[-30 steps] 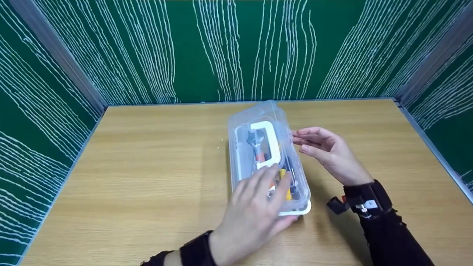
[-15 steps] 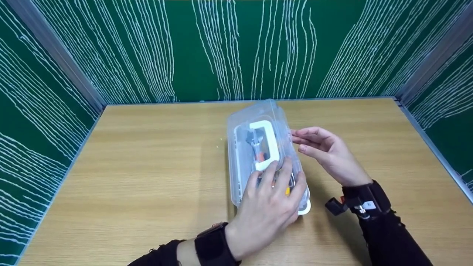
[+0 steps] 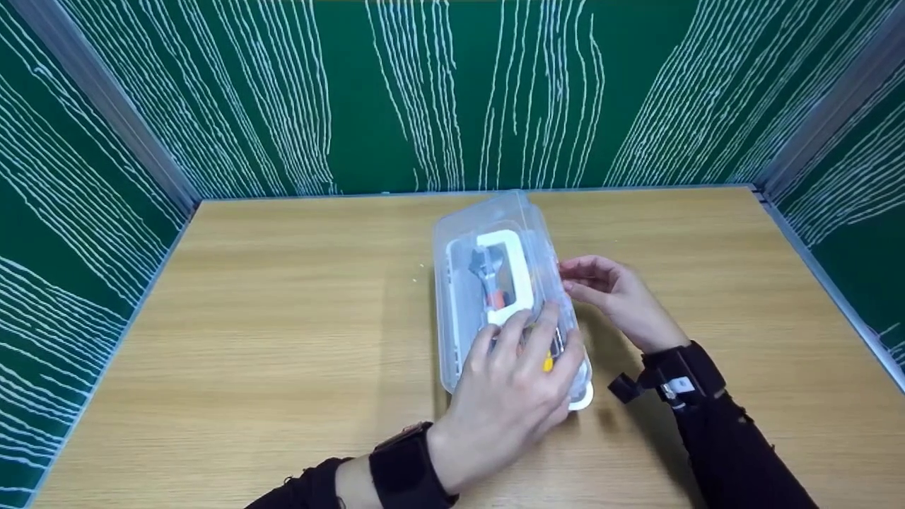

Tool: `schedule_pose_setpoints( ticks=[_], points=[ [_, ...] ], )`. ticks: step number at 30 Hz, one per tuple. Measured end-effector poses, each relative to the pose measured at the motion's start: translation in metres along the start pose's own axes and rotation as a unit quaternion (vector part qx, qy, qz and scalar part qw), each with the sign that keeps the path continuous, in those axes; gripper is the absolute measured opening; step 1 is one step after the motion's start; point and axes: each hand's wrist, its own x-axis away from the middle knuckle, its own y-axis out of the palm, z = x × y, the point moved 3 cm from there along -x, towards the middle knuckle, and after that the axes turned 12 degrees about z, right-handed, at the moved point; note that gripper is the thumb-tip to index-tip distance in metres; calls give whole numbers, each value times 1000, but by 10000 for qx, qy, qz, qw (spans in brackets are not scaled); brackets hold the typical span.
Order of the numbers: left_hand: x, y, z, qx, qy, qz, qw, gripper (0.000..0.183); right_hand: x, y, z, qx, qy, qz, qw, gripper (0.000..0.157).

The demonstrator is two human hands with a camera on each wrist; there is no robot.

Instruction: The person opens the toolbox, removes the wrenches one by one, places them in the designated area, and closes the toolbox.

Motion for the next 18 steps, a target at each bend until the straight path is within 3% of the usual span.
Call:
schedule_pose_setpoints(
  ticks=[8,18],
  points=[
    [-1,0,-1,115,-30,-71,9999,43,-1,5,9,583,353,-108,9976,47],
    [0,1,-2,140,-19,88,9999,45,-2,5,15,280,549,-222,9979,50]
  ],
)
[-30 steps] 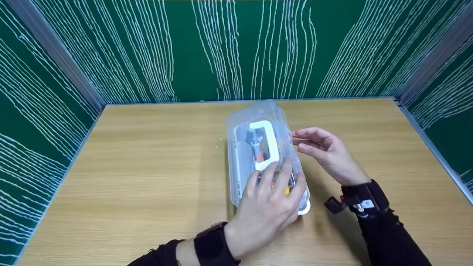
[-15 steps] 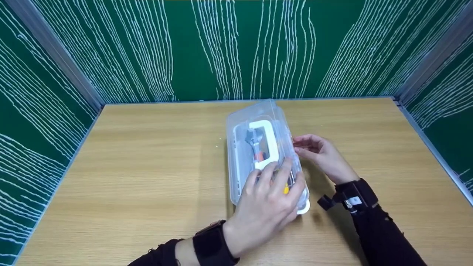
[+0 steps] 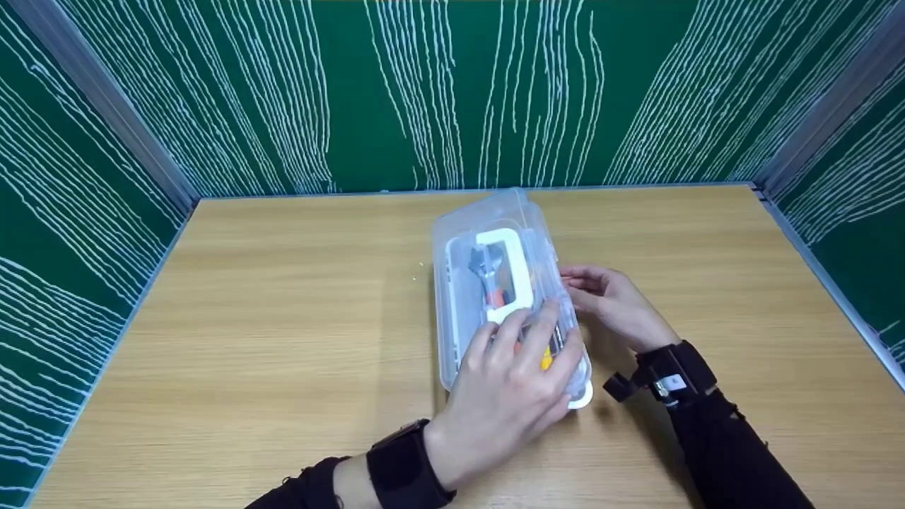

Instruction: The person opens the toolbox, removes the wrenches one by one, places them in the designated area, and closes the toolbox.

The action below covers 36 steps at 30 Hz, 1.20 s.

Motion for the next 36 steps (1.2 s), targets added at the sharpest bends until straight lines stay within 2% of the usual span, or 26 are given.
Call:
schedule_pose_setpoints(
  ticks=[3,8,25,30,36],
  points=[
    [0,-1,-1,24,-2,62,10000,48,-1,0,2,-133,110,-122,9998,48],
    [1,-2,-3,108,-19,93,9999,50,-1,0,2,-54,157,-165,9997,46],
    [5,-9,-13,346,-168,187,9991,54,-3,-4,0,645,-75,29,9979,43],
    [6,-11,-15,413,-199,271,9986,55,-3,-4,1,657,-164,36,9977,44],
    [8,-13,-18,501,-218,223,9983,55,0,-4,1,796,-264,101,9964,43]
  ],
)
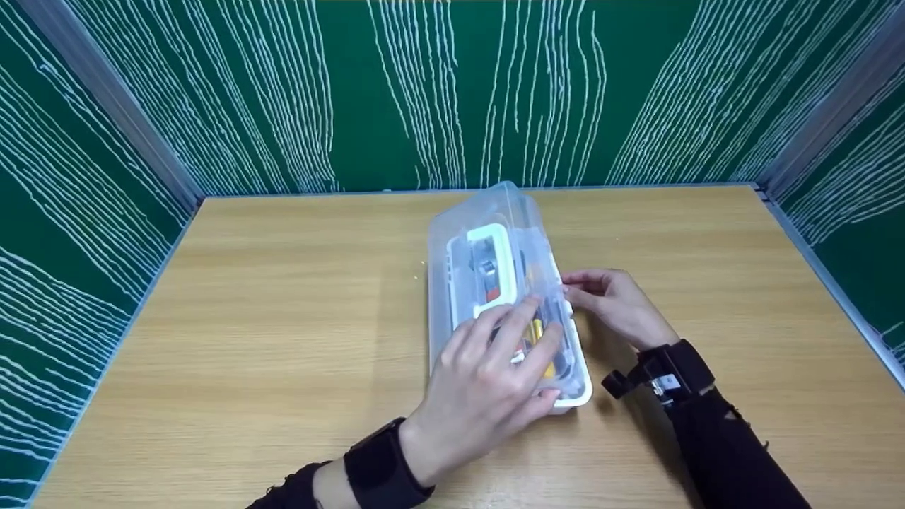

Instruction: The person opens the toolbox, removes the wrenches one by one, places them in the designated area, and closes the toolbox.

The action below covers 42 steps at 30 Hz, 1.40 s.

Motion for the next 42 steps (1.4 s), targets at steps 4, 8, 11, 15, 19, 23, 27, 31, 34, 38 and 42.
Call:
schedule_pose_setpoints(
  ticks=[4,8,11,15,19,23,27,31,34,38,42],
  points=[
    [1,0,-1,62,-57,8,10000,55,0,0,0,85,-47,-5,10000,42],
    [2,-1,-2,127,-117,53,9998,55,0,0,0,98,-58,-17,9999,42],
    [3,-3,-3,186,-157,127,9996,55,1,0,0,106,-59,-23,9999,42],
    [5,-4,-6,268,-216,225,9992,56,1,1,0,103,-60,-45,9999,41],
    [7,-5,-8,337,-265,267,9987,60,0,1,0,107,-82,-42,9999,40],
    [8,-7,-11,393,-277,340,9983,63,0,1,0,130,-159,-15,9998,40],
    [9,-10,-14,425,-332,386,9978,64,0,1,0,80,-233,3,9997,42],
    [10,-12,-17,488,-421,368,9972,65,0,1,-1,50,-227,9,9997,42],
    [12,-15,-19,558,-482,365,9966,66,0,1,-1,71,-185,-2,9998,41],
    [14,-19,-23,675,-634,361,9950,67,0,1,0,116,-95,-21,9999,43],
    [16,-23,-28,744,-809,279,9936,69,0,1,0,154,-27,-17,9999,44]
  ],
)
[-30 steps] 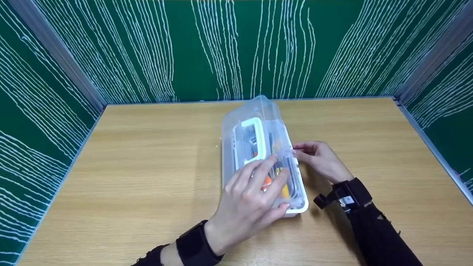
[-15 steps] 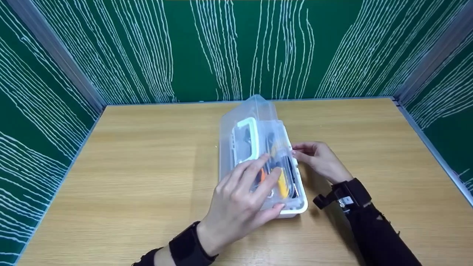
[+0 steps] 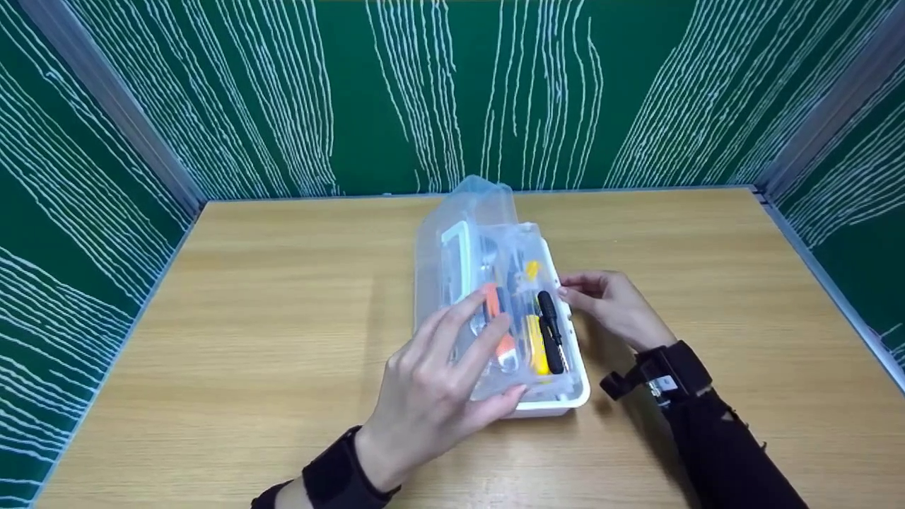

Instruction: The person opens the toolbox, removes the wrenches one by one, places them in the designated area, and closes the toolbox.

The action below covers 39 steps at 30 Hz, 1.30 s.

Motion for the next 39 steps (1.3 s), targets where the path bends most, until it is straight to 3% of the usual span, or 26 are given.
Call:
schedule_pose_setpoints(
  ticks=[29,39],
  points=[
    [17,-27,-23,-427,-328,310,9981,80,0,-1,-2,116,349,-69,9993,49],
    [23,-36,-30,-215,-827,253,9960,73,0,-1,-1,169,258,-29,9995,48]
  ],
)
